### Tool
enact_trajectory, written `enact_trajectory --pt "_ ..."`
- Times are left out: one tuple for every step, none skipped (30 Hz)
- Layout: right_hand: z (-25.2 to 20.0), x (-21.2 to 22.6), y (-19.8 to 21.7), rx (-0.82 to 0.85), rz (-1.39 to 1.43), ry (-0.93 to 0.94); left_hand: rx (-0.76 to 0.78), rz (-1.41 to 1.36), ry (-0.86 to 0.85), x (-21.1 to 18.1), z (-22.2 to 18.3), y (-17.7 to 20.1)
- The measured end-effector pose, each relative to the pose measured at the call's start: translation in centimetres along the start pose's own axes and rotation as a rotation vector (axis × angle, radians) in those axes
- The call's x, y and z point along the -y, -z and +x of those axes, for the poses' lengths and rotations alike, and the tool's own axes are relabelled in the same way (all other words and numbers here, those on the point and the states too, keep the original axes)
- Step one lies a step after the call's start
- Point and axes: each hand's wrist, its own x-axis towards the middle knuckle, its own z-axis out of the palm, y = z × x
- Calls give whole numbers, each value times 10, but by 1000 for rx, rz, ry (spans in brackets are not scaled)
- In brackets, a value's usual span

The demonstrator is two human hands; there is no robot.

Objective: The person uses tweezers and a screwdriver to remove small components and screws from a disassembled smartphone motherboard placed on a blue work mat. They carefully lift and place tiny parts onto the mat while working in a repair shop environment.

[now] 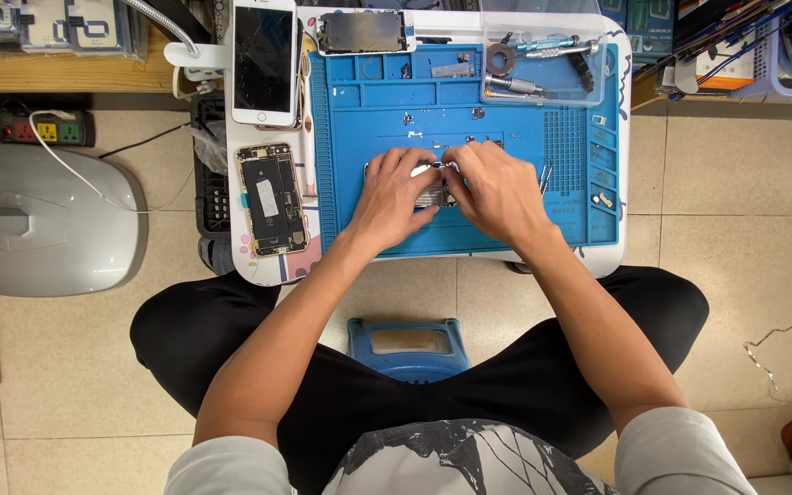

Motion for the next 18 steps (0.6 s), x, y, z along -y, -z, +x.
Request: enact_trajectory --pt "0 1 1 1 0 -1 1 -1 0 -1 0 2" --pt "1 2 3 7 12 -2 13 -12 4 -2 0 3" --pt "2 3 5 13 24 -3 24 -23 7 -2 0 6" --pt "2 3 5 13 24 -3 24 -23 7 -2 1 6" --pt "2 3 5 12 27 -3 28 -30 17 -1 2 5" --pt "2 3 5 12 29 -3 32 -37 26 -1 2 5" --pt "3 3 5 12 29 -2 32 -37 27 0 2 4" --pt "3 3 6 15 38 -2 30 -32 28 0 2 3" --pt "3 4 7 17 48 -3 29 -26 29 0 2 2" --pt "4 3 6 17 47 -3 28 -26 29 0 2 4" --pt "3 4 6 20 54 -3 36 -26 33 -1 2 5" --pt "3 4 6 22 60 -4 44 -26 36 -2 2 5" --pt "3 4 5 23 61 -4 45 -26 37 -3 1 6" --pt "3 4 5 23 64 -6 48 -17 31 -4 1 7" --pt "3 4 5 24 66 -8 50 -8 23 -4 1 7" --pt "3 4 5 25 67 -9 51 -9 23 -4 1 7" --pt "3 3 5 26 60 -6 45 -20 24 -4 2 7" --pt "3 3 4 28 54 -3 39 -32 25 -4 2 7"
